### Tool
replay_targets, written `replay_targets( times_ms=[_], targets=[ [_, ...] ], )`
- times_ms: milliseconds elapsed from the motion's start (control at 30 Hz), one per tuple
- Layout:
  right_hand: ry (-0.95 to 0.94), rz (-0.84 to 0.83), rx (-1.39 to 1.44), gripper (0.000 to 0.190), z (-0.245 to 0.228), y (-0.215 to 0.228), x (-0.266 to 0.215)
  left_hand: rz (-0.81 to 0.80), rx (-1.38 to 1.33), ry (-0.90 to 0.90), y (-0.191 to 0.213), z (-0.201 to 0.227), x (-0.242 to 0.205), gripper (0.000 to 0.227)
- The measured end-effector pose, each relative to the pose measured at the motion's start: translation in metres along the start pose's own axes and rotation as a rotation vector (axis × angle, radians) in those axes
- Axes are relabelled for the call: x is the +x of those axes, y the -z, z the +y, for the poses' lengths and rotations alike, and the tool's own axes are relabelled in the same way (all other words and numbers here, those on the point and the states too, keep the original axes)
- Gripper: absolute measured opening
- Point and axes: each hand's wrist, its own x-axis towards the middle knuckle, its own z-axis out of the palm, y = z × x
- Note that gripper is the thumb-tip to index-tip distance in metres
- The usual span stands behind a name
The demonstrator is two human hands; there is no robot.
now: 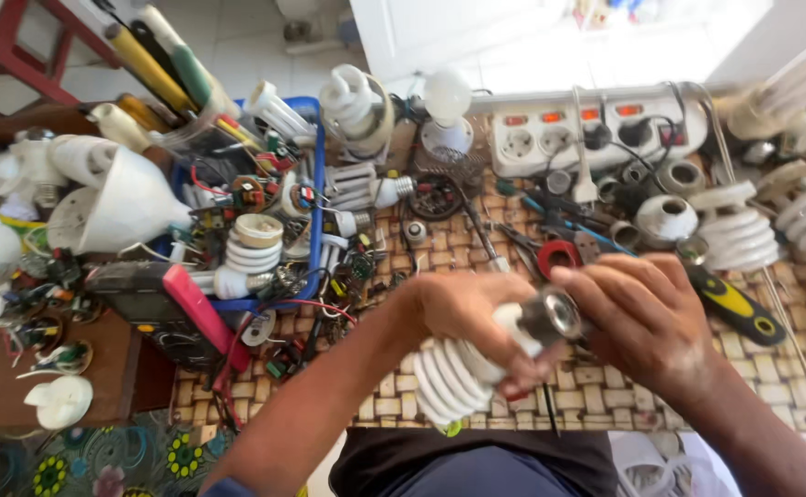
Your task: The person disassembles a compact fluorescent light bulb using pliers and a utility knife, then reassembles it by hand. The person handles the bulb and tools on a cluttered workbench.
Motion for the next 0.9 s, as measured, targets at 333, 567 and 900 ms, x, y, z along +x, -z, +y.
replay_targets(
  times_ms=[333, 567, 900],
  targets=[
    [-0.342, -0.073, 0.251, 0.052, -0.017, -0.002, -0.023, 0.114, -0.27, 0.079, -0.007, -0.002, 0.007, 0.019],
    [-0.46, -0.057, 0.18, 0.051, -0.023, 0.003, -0.045, 0.174, -0.228, 0.16, -0.007, -0.006, 0.017, 0.023],
    [-0.897, -0.544, -0.351, 0.047, -0.006, 0.019, -0.065, 0.708, 0.219, 0.493, -0.022, -0.002, 0.03, 0.018]
  ],
)
